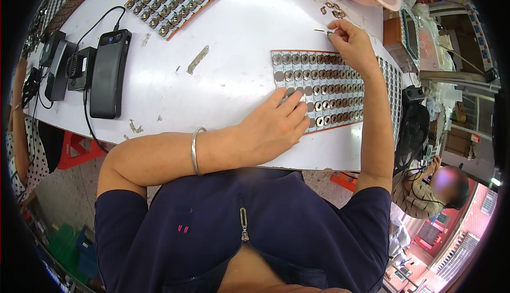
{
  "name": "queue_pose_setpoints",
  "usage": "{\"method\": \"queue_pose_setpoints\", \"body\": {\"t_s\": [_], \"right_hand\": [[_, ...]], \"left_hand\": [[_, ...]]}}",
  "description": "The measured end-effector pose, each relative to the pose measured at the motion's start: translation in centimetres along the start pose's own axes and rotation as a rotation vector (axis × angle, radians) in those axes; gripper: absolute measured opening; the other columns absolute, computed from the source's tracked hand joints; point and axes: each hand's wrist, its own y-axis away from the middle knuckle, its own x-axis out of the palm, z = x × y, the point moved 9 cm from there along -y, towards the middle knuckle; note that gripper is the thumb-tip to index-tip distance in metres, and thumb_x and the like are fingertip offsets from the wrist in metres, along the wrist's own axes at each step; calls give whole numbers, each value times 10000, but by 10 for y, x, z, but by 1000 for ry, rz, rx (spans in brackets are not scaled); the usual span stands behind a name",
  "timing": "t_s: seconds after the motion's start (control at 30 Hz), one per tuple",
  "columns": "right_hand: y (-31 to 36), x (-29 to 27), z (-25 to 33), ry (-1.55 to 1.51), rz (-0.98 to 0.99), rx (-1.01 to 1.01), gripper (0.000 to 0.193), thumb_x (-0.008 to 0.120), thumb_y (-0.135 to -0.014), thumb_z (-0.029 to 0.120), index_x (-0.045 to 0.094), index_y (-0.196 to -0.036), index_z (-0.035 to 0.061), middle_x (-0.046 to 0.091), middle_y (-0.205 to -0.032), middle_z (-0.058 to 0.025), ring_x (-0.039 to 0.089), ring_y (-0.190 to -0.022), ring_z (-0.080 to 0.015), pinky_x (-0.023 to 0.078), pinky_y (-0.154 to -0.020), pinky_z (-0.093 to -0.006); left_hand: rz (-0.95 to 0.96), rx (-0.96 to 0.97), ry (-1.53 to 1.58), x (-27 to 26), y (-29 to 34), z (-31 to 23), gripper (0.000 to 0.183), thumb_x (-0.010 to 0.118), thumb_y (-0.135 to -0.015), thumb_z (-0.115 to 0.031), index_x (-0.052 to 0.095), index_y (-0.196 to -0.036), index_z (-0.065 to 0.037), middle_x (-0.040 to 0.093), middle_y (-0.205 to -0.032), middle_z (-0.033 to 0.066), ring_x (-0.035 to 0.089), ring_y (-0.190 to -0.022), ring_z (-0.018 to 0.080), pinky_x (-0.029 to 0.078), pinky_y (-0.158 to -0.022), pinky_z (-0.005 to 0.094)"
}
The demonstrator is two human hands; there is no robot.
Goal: The person assembles small metal components onto an assembly strip by hand.
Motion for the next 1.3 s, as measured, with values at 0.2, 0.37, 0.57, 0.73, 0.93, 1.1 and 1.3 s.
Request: {"method": "queue_pose_setpoints", "body": {"t_s": [0.2, 0.37, 0.57, 0.73, 0.93, 1.1, 1.3], "right_hand": [[24, 20, 40, -554, 119, 59, 177, 656, -935, 94, 719, -1092, 40, 619, -791, 46, 488, -622, -25, 418, -572, -185], [65, 62, 74, -498, 325, 288, 135, 708, -897, 95, 710, -1016, 33, 677, -788, -13, 616, -676, -58, 478, -568, -198], [76, 81, 83, -351, 269, 147, 154, 706, -861, 81, 700, -983, -12, 693, -782, -55, 630, -698, -108, 528, -652, -266], [77, 76, 87, -238, 202, 108, 148, 710, -849, 90, 713, -960, -8, 701, -792, -73, 633, -708, -124, 533, -678, -278], [76, 71, 97, -88, 87, -59, 155, 735, -824, 101, 733, -954, 16, 702, -820, -103, 654, -700, -192, 538, -676, -311], [85, 65, 102, -18, 19, -103, 173, 783, -804, 134, 753, -932, 21, 675, -866, -97, 662, -758, -234, 536, -677, -345], [88, 66, 105, -29, -28, -220, 180, 800, -793, 124, 758, -938, 26, 677, -893, -85, 667, -771, -249, 544, -687, -341]], "left_hand": [[-45, 2, -35, -4, 2, -2, 376, 683, -819, -199, 637, -1135, 2, 606, -1198, 187, 522, -1241, 365, 390, -1075, 501], [-74, -2, -4, -7, 3, -3, 341, 597, -826, -135, 642, -1111, 49, 608, -1174, 223, 546, -1209, 377, 414, -1048, 487], [-78, 5, -34, -6, 4, -6, 332, 586, -826, -117, 650, -1095, 66, 615, -1106, 214, 572, -1129, 353, 451, -983, 432], [-65, 8, -41, -3, 5, -7, 321, 584, -825, -122, 653, -1074, 68, 616, -1063, 193, 579, -1058, 325, 465, -936, 434], [-52, -1, -53, 0, 5, -7, 316, 583, -825, -122, 657, -1065, 68, 619, -1072, 192, 582, -1070, 334, 466, -957, 442], [-72, 7, -76, -2, 6, -8, 335, 579, -830, -124, 660, -1093, 68, 623, -1121, 203, 579, -1120, 348, 447, -1025, 478], [-16, 15, -95, 2, 4, -7, 344, 560, -849, -122, 660, -1124, 58, 624, -1155, 214, 576, -1154, 351, 418, -1072, 507]]}}
